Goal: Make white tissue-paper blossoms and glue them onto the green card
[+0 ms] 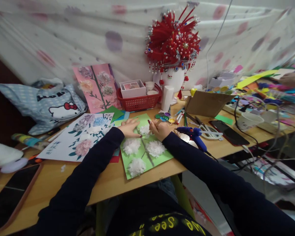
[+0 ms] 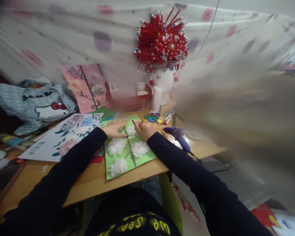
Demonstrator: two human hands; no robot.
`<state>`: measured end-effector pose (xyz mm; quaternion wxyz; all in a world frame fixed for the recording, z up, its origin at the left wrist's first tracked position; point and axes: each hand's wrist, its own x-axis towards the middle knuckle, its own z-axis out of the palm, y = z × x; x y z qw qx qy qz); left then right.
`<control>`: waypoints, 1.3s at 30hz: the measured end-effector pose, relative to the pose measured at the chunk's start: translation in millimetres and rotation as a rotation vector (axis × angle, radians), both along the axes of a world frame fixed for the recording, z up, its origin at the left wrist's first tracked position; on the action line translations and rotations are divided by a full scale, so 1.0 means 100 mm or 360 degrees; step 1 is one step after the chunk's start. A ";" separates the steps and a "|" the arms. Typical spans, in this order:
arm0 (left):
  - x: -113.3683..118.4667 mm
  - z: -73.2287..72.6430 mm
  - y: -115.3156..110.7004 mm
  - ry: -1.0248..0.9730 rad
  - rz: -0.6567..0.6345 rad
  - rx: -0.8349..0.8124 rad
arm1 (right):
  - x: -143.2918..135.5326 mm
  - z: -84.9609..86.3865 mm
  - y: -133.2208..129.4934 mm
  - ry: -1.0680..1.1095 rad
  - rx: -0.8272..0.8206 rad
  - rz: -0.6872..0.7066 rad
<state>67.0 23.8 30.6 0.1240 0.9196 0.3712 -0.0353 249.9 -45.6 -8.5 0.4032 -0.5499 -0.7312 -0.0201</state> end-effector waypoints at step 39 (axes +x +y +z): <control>-0.44 0.48 0.22 -0.0534 0.0046 -0.0021 | -0.05 0.10 0.02 0.1287 0.0089 -0.0052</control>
